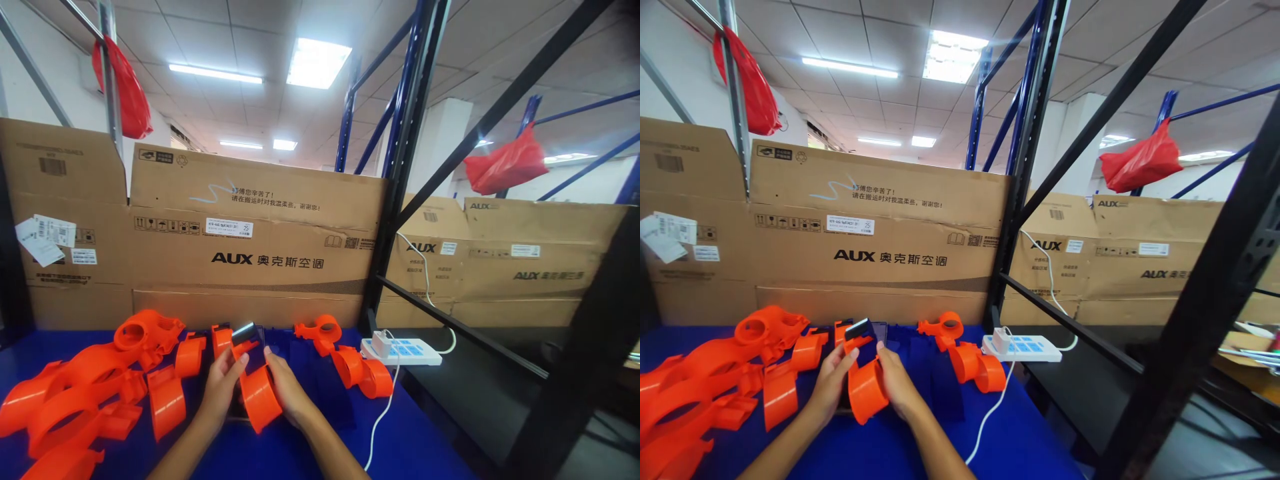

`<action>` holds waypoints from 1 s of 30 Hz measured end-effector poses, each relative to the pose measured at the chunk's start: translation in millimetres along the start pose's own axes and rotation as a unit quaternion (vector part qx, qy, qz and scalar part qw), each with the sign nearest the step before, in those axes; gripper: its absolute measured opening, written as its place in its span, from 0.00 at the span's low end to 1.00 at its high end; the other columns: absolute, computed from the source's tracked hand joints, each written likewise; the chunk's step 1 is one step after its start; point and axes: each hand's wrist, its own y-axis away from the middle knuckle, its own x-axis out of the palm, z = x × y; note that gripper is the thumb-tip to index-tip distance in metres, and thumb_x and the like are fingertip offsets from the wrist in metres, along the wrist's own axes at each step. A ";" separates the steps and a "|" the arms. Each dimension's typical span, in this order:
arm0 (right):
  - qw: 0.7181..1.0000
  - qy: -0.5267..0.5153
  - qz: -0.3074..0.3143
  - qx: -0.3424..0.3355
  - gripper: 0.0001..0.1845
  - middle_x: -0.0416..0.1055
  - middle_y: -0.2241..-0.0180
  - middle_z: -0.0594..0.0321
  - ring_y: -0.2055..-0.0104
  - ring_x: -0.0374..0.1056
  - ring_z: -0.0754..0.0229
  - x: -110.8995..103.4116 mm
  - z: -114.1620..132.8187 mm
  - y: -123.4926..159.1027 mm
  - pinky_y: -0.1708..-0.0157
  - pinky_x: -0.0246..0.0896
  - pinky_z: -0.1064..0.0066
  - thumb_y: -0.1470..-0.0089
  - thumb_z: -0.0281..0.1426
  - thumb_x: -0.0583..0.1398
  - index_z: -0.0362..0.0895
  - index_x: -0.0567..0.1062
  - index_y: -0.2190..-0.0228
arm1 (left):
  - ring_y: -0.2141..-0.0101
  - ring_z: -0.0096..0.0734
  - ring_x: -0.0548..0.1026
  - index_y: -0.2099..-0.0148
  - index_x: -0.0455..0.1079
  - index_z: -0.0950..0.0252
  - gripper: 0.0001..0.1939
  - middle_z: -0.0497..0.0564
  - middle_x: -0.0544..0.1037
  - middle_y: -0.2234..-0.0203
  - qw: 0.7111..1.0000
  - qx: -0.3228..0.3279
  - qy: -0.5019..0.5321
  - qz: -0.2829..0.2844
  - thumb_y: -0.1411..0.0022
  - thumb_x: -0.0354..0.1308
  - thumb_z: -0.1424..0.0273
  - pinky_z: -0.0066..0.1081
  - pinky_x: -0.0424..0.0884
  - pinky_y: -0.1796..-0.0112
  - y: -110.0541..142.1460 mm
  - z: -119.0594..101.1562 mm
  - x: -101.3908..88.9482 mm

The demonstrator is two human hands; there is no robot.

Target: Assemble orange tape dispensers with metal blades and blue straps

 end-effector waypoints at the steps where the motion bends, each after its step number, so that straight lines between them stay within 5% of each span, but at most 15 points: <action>1: 1.000 -0.007 0.008 -0.004 0.38 0.75 0.71 0.58 0.67 0.72 0.52 0.0 1.9 0.9 0.65 0.68 0.63 0.46 0.66 0.56 0.42 0.78 0.65 | 0.52 0.51 0.80 0.49 0.78 0.62 0.25 0.58 0.83 0.54 1.000 0.008 -0.001 -0.018 0.47 0.73 0.58 0.45 0.72 0.48 -2.6 1.5 -3.0; 7: 0.993 -0.029 0.109 -0.022 0.29 0.77 0.57 0.55 0.55 0.75 0.50 -8.9 17.8 8.7 0.58 0.70 0.59 0.43 0.55 0.62 0.50 0.75 0.48 | 0.55 0.48 0.80 0.55 0.79 0.61 0.20 0.55 0.84 0.61 0.995 0.044 -0.019 -0.091 0.44 0.70 0.54 0.43 0.72 0.49 -14.1 4.8 -17.0; 14: 0.985 -0.036 0.168 -0.024 0.40 0.74 0.46 0.53 0.44 0.70 0.48 -12.9 24.5 12.1 0.41 0.60 0.52 0.49 0.49 0.70 0.51 0.68 0.39 | 0.48 0.54 0.77 0.52 0.78 0.65 0.28 0.60 0.83 0.53 0.988 0.063 -0.104 -0.098 0.43 0.65 0.46 0.46 0.70 0.46 -7.8 -7.0 -6.3; 19: 0.992 -0.090 0.083 0.003 0.32 0.73 0.43 0.56 0.41 0.68 0.48 -16.1 25.8 4.9 0.38 0.57 0.55 0.42 0.51 0.65 0.49 0.73 0.42 | 0.48 0.54 0.78 0.40 0.74 0.63 0.32 0.61 0.79 0.46 0.961 0.065 -0.264 -0.041 0.32 0.49 0.46 0.49 0.74 0.50 29.3 -27.6 -4.5; 21: 0.994 -0.100 0.052 0.014 0.31 0.74 0.44 0.57 0.43 0.69 0.48 -17.6 26.2 2.6 0.42 0.61 0.58 0.43 0.53 0.64 0.49 0.75 0.45 | 0.44 0.52 0.74 0.34 0.68 0.58 0.31 0.58 0.75 0.41 0.898 0.153 -0.410 -0.035 0.33 0.54 0.50 0.50 0.72 0.47 46.8 -42.3 -19.1; 24: 0.991 -0.109 0.038 0.068 0.32 0.78 0.52 0.58 0.56 0.74 0.53 -15.2 24.6 3.7 0.61 0.70 0.67 0.44 0.54 0.63 0.49 0.75 0.45 | 0.38 0.58 0.67 0.35 0.69 0.53 0.30 0.57 0.71 0.38 0.720 0.233 -0.653 -0.018 0.37 0.58 0.51 0.58 0.63 0.41 62.4 -66.0 -57.2; 26: 0.986 -0.118 0.049 0.109 0.32 0.78 0.58 0.59 0.65 0.73 0.57 -10.0 22.3 6.9 0.74 0.65 0.73 0.44 0.55 0.63 0.49 0.75 0.45 | 0.38 0.64 0.65 0.36 0.70 0.58 0.32 0.63 0.71 0.38 0.617 0.243 -0.747 -0.041 0.38 0.58 0.51 0.60 0.63 0.43 65.2 -74.4 -85.9; 28: 0.977 -0.136 0.080 0.141 0.32 0.76 0.63 0.60 0.71 0.71 0.60 -3.8 20.0 10.6 0.80 0.62 0.76 0.43 0.55 0.62 0.48 0.74 0.46 | 0.39 0.67 0.66 0.36 0.70 0.63 0.33 0.67 0.71 0.40 0.551 0.223 -0.803 -0.042 0.39 0.59 0.52 0.61 0.64 0.45 65.5 -73.3 -109.4; 30: 0.967 -0.153 0.127 0.161 0.31 0.75 0.66 0.61 0.73 0.70 0.62 1.0 18.7 13.0 0.81 0.63 0.77 0.41 0.54 0.61 0.46 0.73 0.46 | 0.43 0.61 0.70 0.35 0.69 0.63 0.31 0.65 0.75 0.44 0.529 0.207 -0.823 -0.017 0.38 0.58 0.58 0.53 0.69 0.48 66.4 -66.2 -123.6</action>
